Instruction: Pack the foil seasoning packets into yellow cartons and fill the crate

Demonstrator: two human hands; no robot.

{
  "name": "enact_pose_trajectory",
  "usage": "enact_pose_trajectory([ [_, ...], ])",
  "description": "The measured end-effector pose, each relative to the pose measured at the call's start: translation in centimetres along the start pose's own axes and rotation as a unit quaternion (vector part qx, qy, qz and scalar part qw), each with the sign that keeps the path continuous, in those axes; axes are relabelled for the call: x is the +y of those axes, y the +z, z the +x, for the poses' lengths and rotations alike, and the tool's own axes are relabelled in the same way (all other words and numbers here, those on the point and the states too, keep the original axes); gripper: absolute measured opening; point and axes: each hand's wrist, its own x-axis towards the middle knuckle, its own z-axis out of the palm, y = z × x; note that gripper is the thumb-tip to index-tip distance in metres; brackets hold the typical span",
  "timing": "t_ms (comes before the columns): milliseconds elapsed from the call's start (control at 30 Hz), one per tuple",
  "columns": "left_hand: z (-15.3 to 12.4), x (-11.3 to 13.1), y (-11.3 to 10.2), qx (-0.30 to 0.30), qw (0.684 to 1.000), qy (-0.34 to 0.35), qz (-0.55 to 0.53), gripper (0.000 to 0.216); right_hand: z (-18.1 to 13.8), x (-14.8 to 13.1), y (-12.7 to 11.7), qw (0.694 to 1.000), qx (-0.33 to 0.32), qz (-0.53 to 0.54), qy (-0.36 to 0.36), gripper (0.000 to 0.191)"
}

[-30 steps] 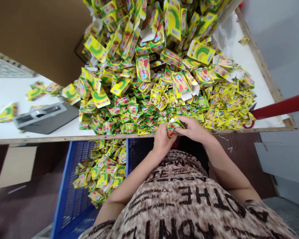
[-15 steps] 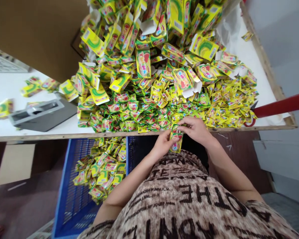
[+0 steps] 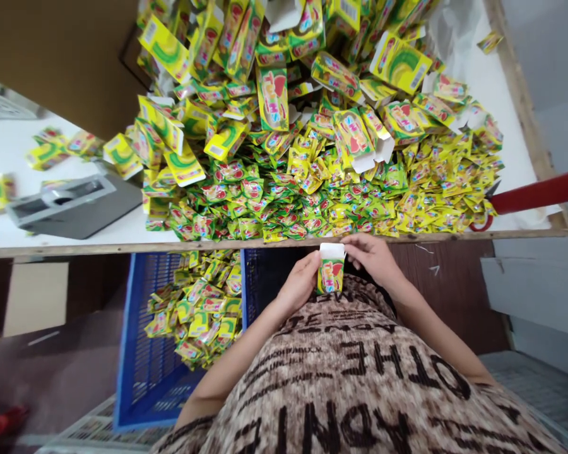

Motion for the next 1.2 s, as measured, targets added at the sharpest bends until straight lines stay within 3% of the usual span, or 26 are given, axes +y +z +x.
enact_pose_trajectory([
  [100, -0.1, 0.9, -0.1, -0.022, 0.997, -0.05, -0.048, 0.042, -0.6, 0.3, 0.6, 0.989, -0.054, 0.091, 0.099, 0.03],
  [200, 0.4, 1.6, -0.6, -0.031, 0.995, -0.087, -0.048, 0.033, -0.6, 0.1, 1.1, 0.991, -0.067, 0.078, 0.081, 0.026],
  [300, 0.8, 1.9, -1.2, 0.0, 0.995, -0.093, -0.04, 0.028, -0.3, -0.2, 1.2, 0.996, -0.067, 0.039, 0.051, 0.027],
  [533, 0.9, 1.0, -2.0, 0.086, 0.99, 0.048, 0.104, 0.03, 0.1, 0.4, 1.0, 0.996, -0.05, 0.063, 0.044, 0.031],
  [800, 1.7, 1.0, -1.5, 0.079, 0.981, 0.082, 0.158, 0.023, 0.4, -0.3, 1.2, 0.991, -0.047, 0.112, 0.058, 0.03],
  [1000, 1.1, 0.7, -1.5, 0.069, 0.957, 0.139, 0.246, 0.018, -0.6, 0.1, 1.0, 0.994, -0.04, 0.091, 0.053, 0.029],
  [1200, 0.8, 0.0, -2.6, 0.046, 0.939, 0.2, 0.275, 0.015, -1.4, 0.7, 1.2, 0.997, -0.013, -0.036, -0.067, 0.025],
])
